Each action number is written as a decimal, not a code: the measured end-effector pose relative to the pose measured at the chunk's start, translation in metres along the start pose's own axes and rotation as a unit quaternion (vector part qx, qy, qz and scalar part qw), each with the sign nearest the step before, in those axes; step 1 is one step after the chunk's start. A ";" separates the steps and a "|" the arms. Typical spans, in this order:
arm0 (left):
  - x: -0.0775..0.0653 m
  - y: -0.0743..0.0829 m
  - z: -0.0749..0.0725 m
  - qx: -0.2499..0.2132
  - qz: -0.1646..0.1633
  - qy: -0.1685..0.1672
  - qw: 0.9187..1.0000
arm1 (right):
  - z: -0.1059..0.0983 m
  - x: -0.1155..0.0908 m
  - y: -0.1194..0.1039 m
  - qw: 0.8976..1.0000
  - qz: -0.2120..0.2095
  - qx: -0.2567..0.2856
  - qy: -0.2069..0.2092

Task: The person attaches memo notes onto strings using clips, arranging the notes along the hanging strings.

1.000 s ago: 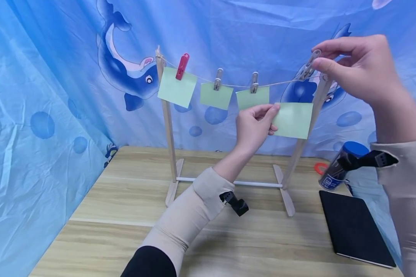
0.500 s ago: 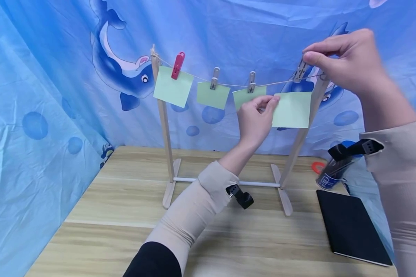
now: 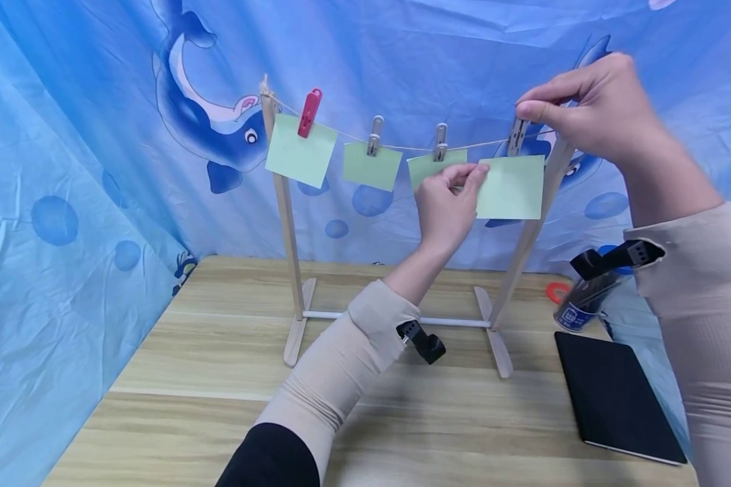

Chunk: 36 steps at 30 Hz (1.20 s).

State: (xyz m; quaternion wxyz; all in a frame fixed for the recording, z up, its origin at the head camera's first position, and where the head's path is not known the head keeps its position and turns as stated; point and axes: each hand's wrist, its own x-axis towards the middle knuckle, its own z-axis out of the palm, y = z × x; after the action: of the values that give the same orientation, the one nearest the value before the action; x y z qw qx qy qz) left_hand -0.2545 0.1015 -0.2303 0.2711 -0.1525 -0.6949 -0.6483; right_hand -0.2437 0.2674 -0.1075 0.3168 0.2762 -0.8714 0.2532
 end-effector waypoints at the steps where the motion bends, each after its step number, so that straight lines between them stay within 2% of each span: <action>1: 0.000 0.000 0.000 -0.003 -0.001 -0.001 1.000 | 0.000 0.000 0.001 1.000 -0.001 -0.002 -0.002; 7: 0.002 0.002 0.002 -0.019 -0.003 -0.005 1.000 | 0.000 -0.002 0.004 1.000 0.005 -0.018 -0.021; 17: 0.002 0.006 0.001 -0.033 -0.003 0.016 0.999 | -0.001 -0.004 0.007 0.998 0.003 -0.026 -0.049; 27: 0.004 0.006 -0.001 -0.021 0.008 0.025 0.999 | -0.003 -0.004 0.008 0.994 0.030 -0.026 -0.100; 32: 0.002 0.004 -0.004 -0.032 -0.004 0.017 0.999 | -0.002 -0.004 0.007 0.994 0.020 -0.035 -0.105; 36: -0.003 -0.003 -0.007 -0.055 -0.025 -0.005 0.998 | 0.001 -0.004 0.006 0.994 0.009 -0.041 -0.102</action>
State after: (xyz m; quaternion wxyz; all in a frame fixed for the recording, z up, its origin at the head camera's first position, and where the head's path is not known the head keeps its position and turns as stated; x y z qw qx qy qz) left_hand -0.2520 0.0945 -0.2343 0.2426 -0.1530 -0.6631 -0.6914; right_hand -0.2454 0.2722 -0.1122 0.2345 0.2792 -0.9115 0.1904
